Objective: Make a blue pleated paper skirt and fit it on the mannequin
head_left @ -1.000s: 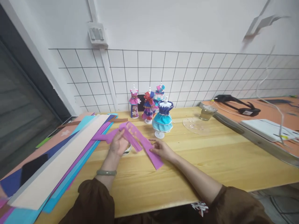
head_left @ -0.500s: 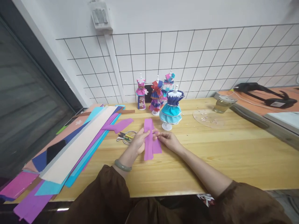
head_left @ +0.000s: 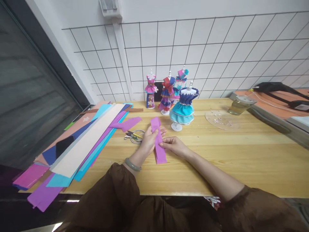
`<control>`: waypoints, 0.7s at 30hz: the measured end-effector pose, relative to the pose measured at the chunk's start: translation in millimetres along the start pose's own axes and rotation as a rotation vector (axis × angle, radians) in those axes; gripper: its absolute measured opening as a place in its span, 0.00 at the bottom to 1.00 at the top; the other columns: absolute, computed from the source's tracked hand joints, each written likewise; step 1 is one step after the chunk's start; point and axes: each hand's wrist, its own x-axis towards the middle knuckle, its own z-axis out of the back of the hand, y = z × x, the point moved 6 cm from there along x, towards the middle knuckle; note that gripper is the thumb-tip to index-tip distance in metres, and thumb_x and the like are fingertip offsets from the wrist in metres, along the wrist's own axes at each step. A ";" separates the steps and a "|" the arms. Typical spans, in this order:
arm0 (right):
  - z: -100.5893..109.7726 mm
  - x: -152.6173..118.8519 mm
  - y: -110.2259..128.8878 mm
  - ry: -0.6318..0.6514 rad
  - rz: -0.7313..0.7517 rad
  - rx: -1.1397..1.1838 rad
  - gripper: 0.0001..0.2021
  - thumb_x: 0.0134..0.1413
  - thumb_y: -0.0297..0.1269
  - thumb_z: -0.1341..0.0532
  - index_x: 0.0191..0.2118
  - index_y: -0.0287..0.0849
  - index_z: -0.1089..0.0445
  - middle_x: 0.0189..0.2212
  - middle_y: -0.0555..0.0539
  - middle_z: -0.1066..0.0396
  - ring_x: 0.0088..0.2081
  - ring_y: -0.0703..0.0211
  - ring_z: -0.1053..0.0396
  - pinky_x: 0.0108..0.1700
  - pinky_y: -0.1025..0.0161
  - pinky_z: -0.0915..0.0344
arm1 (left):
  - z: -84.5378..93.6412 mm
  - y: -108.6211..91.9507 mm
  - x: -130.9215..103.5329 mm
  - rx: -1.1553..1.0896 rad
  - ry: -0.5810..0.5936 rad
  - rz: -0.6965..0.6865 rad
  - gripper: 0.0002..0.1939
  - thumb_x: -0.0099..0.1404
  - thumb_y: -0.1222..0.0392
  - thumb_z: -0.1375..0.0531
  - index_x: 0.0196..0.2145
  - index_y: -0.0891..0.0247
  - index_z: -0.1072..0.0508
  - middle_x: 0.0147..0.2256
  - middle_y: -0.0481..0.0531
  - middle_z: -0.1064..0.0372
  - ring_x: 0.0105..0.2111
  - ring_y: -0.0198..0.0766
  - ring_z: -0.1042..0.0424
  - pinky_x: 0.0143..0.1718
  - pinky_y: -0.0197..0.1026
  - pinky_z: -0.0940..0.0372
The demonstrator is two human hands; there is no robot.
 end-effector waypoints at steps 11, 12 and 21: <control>12.7 4.7 -8.5 -0.124 -0.002 0.020 0.16 0.34 0.44 0.30 0.30 0.39 0.23 0.28 0.46 0.23 0.29 0.59 0.28 0.41 0.57 0.33 | -0.5 5.3 -0.2 0.026 0.025 0.004 0.11 0.58 0.67 0.41 0.40 0.65 0.35 0.40 0.58 0.27 0.46 0.44 0.29 0.54 0.54 0.41; 13.1 4.7 -8.5 -0.130 -0.002 0.020 0.16 0.34 0.44 0.30 0.30 0.39 0.23 0.28 0.46 0.23 0.29 0.59 0.28 0.41 0.57 0.33 | -0.5 5.8 -0.1 0.032 0.029 0.004 0.11 0.58 0.67 0.40 0.40 0.65 0.35 0.40 0.59 0.27 0.46 0.44 0.29 0.54 0.54 0.41; 14.1 4.4 -3.5 -0.175 0.022 -0.048 0.15 0.32 0.43 0.29 0.28 0.39 0.23 0.27 0.46 0.23 0.30 0.56 0.27 0.41 0.56 0.33 | 1.3 11.6 2.9 0.072 0.097 0.005 0.12 0.56 0.64 0.38 0.39 0.64 0.34 0.39 0.58 0.27 0.42 0.44 0.28 0.50 0.52 0.37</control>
